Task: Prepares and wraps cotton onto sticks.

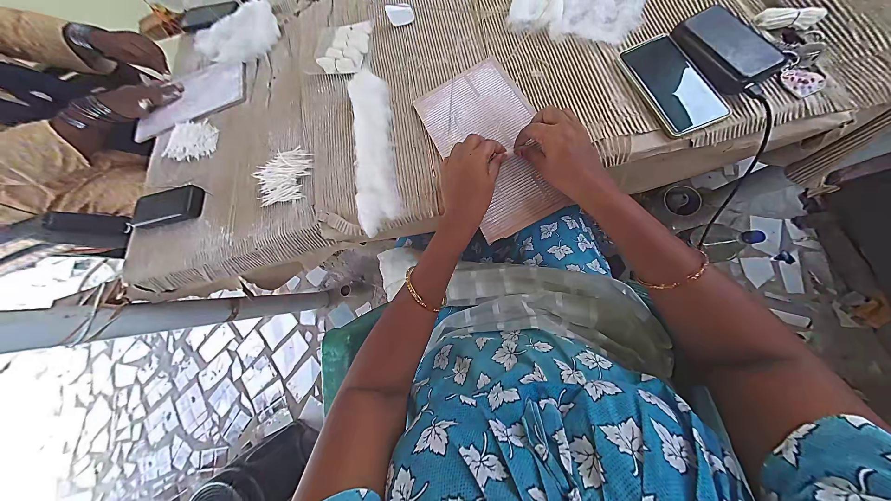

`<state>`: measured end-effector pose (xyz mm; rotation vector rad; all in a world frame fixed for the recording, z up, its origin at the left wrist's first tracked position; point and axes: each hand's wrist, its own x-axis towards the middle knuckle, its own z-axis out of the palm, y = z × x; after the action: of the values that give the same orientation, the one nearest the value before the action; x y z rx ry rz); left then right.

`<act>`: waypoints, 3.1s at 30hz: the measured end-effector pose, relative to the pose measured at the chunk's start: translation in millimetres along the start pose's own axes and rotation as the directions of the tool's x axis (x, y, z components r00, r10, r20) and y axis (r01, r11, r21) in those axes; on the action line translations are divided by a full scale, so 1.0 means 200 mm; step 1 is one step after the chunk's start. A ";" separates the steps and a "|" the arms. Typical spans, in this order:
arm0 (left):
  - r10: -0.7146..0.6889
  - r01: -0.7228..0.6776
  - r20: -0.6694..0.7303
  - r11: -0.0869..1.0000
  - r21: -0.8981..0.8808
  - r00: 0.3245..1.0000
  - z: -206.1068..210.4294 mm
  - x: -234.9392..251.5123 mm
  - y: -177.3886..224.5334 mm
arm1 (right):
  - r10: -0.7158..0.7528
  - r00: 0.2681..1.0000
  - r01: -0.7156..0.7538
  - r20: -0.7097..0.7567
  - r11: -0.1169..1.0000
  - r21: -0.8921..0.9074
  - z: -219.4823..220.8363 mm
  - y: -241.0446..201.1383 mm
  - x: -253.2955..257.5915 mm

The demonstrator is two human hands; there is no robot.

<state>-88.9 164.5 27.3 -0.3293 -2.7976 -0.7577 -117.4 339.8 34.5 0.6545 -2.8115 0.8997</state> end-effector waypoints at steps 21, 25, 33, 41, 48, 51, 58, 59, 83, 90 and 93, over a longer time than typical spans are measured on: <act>0.003 -0.005 -0.010 0.986 -0.169 1.000 -0.14 -0.14 0.09 | 0.067 0.998 -0.067 0.023 0.998 0.006 -0.09 0.03 0.00; -0.020 0.015 -0.020 0.974 -0.228 1.000 -0.13 -0.16 0.07 | 0.078 0.996 -0.079 0.040 0.997 0.019 -0.07 0.02 0.00; 0.065 -0.071 -0.110 0.996 -0.058 0.992 0.01 -0.07 -0.02 | 0.103 0.993 -0.102 0.052 0.995 -0.010 -0.06 0.02 0.01; 0.077 -0.080 -0.069 0.996 -0.044 0.995 -0.06 -0.16 0.03 | 0.196 0.978 -0.196 -0.065 0.981 0.008 -0.18 0.10 0.01; -0.089 0.045 -0.056 0.841 -0.539 0.994 -0.11 -0.15 -0.03 | 0.187 0.965 -0.182 -0.182 0.982 0.048 -0.26 0.12 0.00; -0.193 0.111 0.010 0.519 -0.848 0.981 -0.14 -0.01 -0.16 | 0.135 0.970 -0.130 -0.202 0.991 0.037 -0.23 0.06 0.01; -0.351 0.025 -0.089 0.307 -0.951 0.932 -0.58 -0.21 -0.33 | -0.023 0.998 0.028 -0.052 0.995 0.101 -0.08 -0.20 0.01; -0.362 0.006 -0.123 0.336 -0.942 0.924 -0.63 -0.26 -0.38 | -0.036 0.999 0.039 -0.021 0.990 0.134 -0.04 -0.25 0.02; -0.454 -0.057 -0.396 0.598 -0.800 0.798 -0.40 -0.51 -0.72 | -0.317 0.946 0.320 0.067 0.946 -0.055 0.40 -0.78 0.34; -0.395 -0.046 -0.474 0.729 -0.683 0.787 -0.40 -0.55 -0.73 | -0.266 0.961 0.267 -0.075 0.964 0.003 0.14 -0.61 0.29; -0.386 -0.008 -0.477 0.771 -0.637 0.790 -0.42 -0.54 -0.74 | -0.183 0.973 0.186 -0.143 0.983 0.006 -0.04 -0.37 0.26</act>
<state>-13.2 -20.5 -0.8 0.1168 -1.9441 -1.5241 -131.0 270.5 91.9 0.8054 -2.5700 0.9011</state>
